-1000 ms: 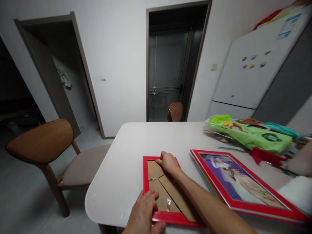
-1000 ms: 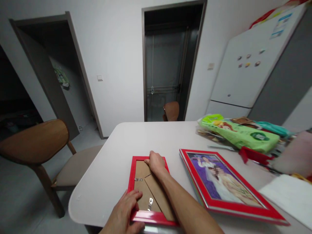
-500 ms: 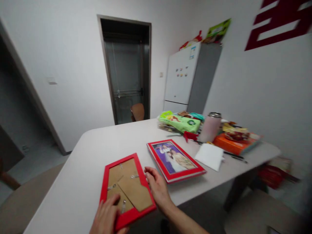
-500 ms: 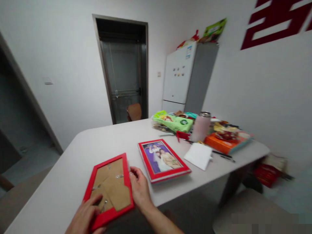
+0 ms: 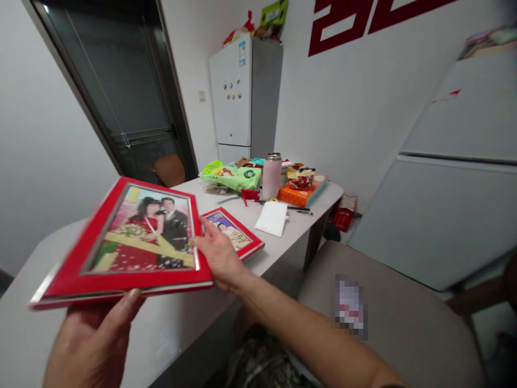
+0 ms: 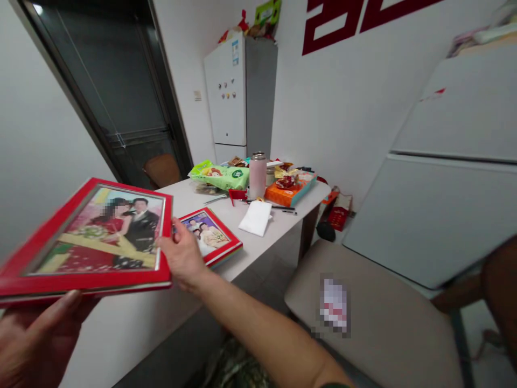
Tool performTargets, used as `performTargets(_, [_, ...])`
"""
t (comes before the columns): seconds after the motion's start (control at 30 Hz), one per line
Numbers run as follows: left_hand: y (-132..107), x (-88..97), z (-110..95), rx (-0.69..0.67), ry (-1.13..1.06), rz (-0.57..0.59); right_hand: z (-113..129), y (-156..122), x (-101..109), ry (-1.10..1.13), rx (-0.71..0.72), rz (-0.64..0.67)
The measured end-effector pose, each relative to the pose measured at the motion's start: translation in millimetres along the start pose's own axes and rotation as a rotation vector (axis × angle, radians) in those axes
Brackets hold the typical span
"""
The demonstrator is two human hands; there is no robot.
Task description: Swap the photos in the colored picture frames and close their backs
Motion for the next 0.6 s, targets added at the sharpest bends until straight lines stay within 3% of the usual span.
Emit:
performTargets(0.1, [8, -41.1, 15, 0.182, -0.256, 0.265, 51, 21, 25, -0.306, -0.051, 0.024])
performTargets(0.17, [6, -68.2, 28, 0.27, -0.289, 0.387, 71, 31, 43, -0.569, -0.117, 0.003])
performTargets(0.23, [5, -93.5, 37, 0.283, -0.263, 0.507, 85, 40, 59, -0.749, -0.149, -0.013])
performTargets(0.3, [7, -109.5, 46, 0.25, -0.191, 0.535, 91, 47, 73, -0.822, -0.168, -0.003])
performTargets(0.43, [10, -121.6, 63, 0.157, 0.006, 0.549, 87, 57, 99, -0.914, -0.196, 0.012])
performTargets(0.6, [9, -114.0, 82, 0.109, 0.147, 0.535, 87, 63, 126, -1.025, -0.135, -0.055])
Point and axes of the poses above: each hand's wrist, its own y-axis towards the middle knuckle, its own x-axis out of the back of the hand, z = x × y, the point moved 6 cm from there along y, towards the middle knuckle, and after that the axes turned 15 degrees about y, right-handed, at the moved point
